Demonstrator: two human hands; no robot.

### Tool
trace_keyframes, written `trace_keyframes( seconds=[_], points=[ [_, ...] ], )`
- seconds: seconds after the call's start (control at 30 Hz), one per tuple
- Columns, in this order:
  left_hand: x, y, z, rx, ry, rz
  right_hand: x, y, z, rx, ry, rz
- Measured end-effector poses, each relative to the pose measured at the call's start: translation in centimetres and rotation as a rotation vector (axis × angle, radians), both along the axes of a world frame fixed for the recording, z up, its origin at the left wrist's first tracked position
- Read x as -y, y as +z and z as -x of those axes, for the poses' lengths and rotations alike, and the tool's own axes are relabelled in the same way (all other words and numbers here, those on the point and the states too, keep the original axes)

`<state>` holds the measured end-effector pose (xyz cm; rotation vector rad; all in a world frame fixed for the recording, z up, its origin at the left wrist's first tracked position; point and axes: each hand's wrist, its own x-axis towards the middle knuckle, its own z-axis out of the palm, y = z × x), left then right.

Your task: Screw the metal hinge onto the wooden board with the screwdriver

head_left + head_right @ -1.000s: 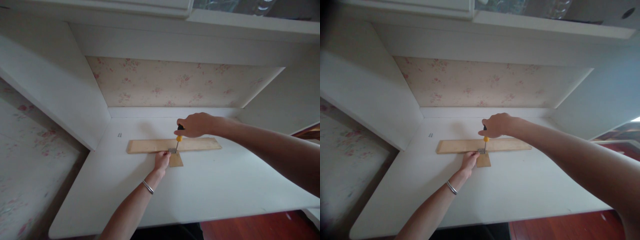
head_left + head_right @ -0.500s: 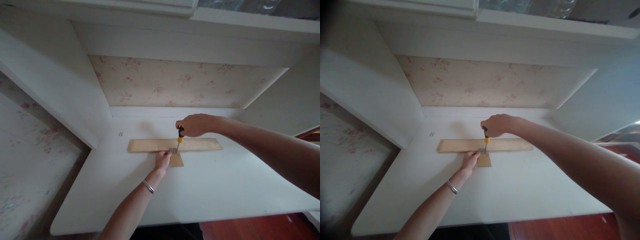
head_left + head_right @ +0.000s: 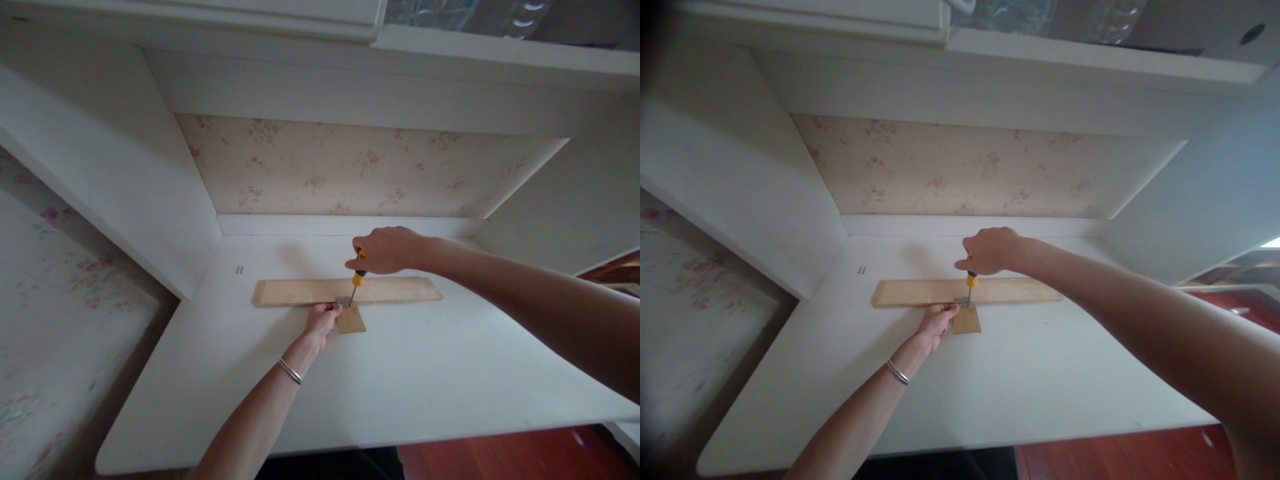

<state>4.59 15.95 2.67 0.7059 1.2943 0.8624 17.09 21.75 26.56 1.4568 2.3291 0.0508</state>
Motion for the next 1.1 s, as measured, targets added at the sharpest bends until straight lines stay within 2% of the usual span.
trace_keyframes(
  seconds=[0.07,0.2,0.3,0.43,0.6,0.7,0.77,0.9,1.1],
  points=[
    [-0.1,0.2,0.2,0.044,-0.050,0.021,-0.1,-0.2,-0.1,0.001,0.005,-0.027],
    [-0.3,0.2,0.3,0.103,-0.084,0.064,-0.3,-0.4,-0.3,-0.035,0.067,0.047],
    [-0.3,0.2,0.1,0.092,-0.076,0.094,-0.3,-0.3,-0.2,0.003,0.008,0.029],
    [0.0,0.3,-0.5,0.047,-0.054,0.076,-0.1,-0.3,-0.2,0.038,-0.008,0.003],
    [0.4,0.2,-1.2,-0.039,-0.018,0.028,-0.1,-0.5,-0.8,-0.044,0.040,0.069],
    [0.4,0.4,-1.4,-0.086,0.035,0.007,0.0,-0.6,-0.7,-0.036,-0.029,0.053],
    [0.3,0.7,-1.4,-0.055,0.065,0.034,0.1,-0.6,-0.6,-0.030,-0.043,0.026],
    [0.1,1.1,-1.1,0.065,0.077,0.134,0.1,-0.5,-0.4,-0.060,0.018,0.026],
    [-0.2,0.3,-1.2,0.025,0.125,0.144,-0.1,-0.6,-0.6,-0.117,0.049,0.063]
  ],
)
